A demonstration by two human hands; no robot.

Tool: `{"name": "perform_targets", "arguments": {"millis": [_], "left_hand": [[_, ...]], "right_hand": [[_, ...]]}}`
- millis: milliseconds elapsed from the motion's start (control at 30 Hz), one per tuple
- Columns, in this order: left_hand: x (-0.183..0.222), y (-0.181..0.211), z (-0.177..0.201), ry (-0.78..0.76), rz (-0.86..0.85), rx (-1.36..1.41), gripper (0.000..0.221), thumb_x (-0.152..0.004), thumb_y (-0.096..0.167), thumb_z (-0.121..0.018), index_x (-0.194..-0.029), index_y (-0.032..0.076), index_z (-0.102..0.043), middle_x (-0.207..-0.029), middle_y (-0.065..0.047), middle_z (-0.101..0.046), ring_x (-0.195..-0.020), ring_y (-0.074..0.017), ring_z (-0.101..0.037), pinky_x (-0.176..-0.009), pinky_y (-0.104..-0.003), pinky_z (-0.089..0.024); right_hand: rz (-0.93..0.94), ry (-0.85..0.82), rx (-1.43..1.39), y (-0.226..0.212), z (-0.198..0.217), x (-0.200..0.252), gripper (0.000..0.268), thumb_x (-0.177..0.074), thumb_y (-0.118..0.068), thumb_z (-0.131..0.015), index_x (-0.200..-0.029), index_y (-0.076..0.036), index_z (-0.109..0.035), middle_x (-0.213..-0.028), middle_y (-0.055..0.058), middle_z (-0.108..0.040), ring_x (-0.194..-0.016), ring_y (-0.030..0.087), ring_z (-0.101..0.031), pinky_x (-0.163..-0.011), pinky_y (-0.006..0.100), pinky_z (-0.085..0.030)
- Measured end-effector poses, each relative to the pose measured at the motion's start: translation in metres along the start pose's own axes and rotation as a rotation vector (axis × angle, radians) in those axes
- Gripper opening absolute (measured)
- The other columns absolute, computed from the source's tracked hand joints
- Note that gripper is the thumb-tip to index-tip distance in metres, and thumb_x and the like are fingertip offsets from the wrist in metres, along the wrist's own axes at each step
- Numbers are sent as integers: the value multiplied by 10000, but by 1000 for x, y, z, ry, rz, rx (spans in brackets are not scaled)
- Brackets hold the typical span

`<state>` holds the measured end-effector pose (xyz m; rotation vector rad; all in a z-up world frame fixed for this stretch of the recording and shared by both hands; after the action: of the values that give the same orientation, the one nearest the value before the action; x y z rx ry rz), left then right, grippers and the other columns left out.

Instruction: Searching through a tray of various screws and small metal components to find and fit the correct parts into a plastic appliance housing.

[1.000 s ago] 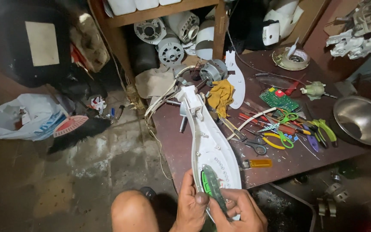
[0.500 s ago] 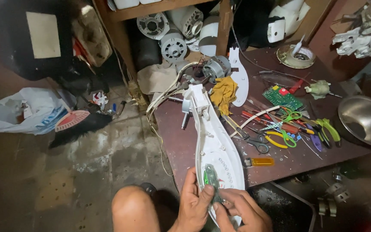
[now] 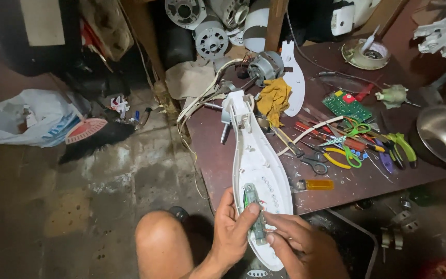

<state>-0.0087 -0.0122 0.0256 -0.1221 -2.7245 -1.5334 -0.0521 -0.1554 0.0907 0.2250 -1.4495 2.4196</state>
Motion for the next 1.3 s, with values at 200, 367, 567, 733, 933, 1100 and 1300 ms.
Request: {"name": "perform_targets", "arguments": {"millis": [200, 367, 567, 733, 933, 1100, 1300], "left_hand": [[1, 1, 2, 39, 2, -28, 383, -842, 227, -756, -1110, 20, -578, -871, -82, -693, -729, -141, -598, -628, -287, -491], [1, -4, 2, 43, -15, -8, 407, -824, 218, -775, -1108, 11, -571, -887, -138, -745, -761, -170, -674, -676, -294, -534], [2, -4, 0, 25, -23, 2, 421, -821, 200, -788, -1121, 15, -557, -893, -137, -735, -759, -167, -671, -666, -290, -547], [2, -2, -1, 9, -49, 11, 419, -840, 182, -775, -1144, 9, -545, -887, -115, -720, -743, -144, -637, -662, -280, -520], [2, -2, 1, 10, -19, 34, 466, -826, 207, -785, -1165, 6, -537, -921, -145, -741, -776, -163, -667, -690, -292, -543], [3, 0, -1, 2, -20, 19, 473, -822, 207, -788, -1166, 0, -538, -915, -124, -720, -766, -157, -648, -669, -284, -533], [2, -2, 2, -20, -38, 28, 489, -824, 219, -789, -1181, 1, -536, -928, -133, -732, -790, -167, -670, -692, -294, -545]], "right_hand": [[106, 86, -70, 18, -12, 4, 397, -657, -161, -815, -1044, -233, -867, -1048, -82, -869, -779, 71, -863, -729, 242, -731], [80, 134, 117, 14, -18, 8, 432, -615, -256, -871, -1040, -328, -850, -987, -192, -864, -786, 16, -845, -734, 175, -667], [90, 242, 151, 14, -26, 15, 412, -629, -294, -851, -1032, -373, -813, -783, -151, -843, -648, 39, -807, -698, 181, -649], [169, 279, 150, 22, -30, 12, 462, -617, -302, -847, -1071, -344, -770, -798, -143, -833, -637, 76, -817, -663, 209, -629], [-281, 80, 186, -12, -18, 13, 599, -615, -338, -875, -1176, -491, -730, -925, -142, -890, -892, 14, -852, -834, 179, -630], [-369, -12, 187, -10, -18, 11, 696, -645, -369, -849, -1293, -520, -648, -1176, -144, -817, -1006, 20, -824, -940, 173, -599], [-303, 147, 74, 0, -29, 13, 588, -610, -292, -867, -1179, -397, -760, -1038, -88, -869, -908, 46, -847, -891, 179, -612]]}}
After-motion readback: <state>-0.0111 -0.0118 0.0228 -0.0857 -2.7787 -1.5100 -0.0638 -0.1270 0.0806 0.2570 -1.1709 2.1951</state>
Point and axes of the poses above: each hand's wrist, its own x-axis away from the middle knuckle, its own z-axis out of the back of the hand, y = z × x, the point moved 1 cm from there along -x, towards the middle knuckle
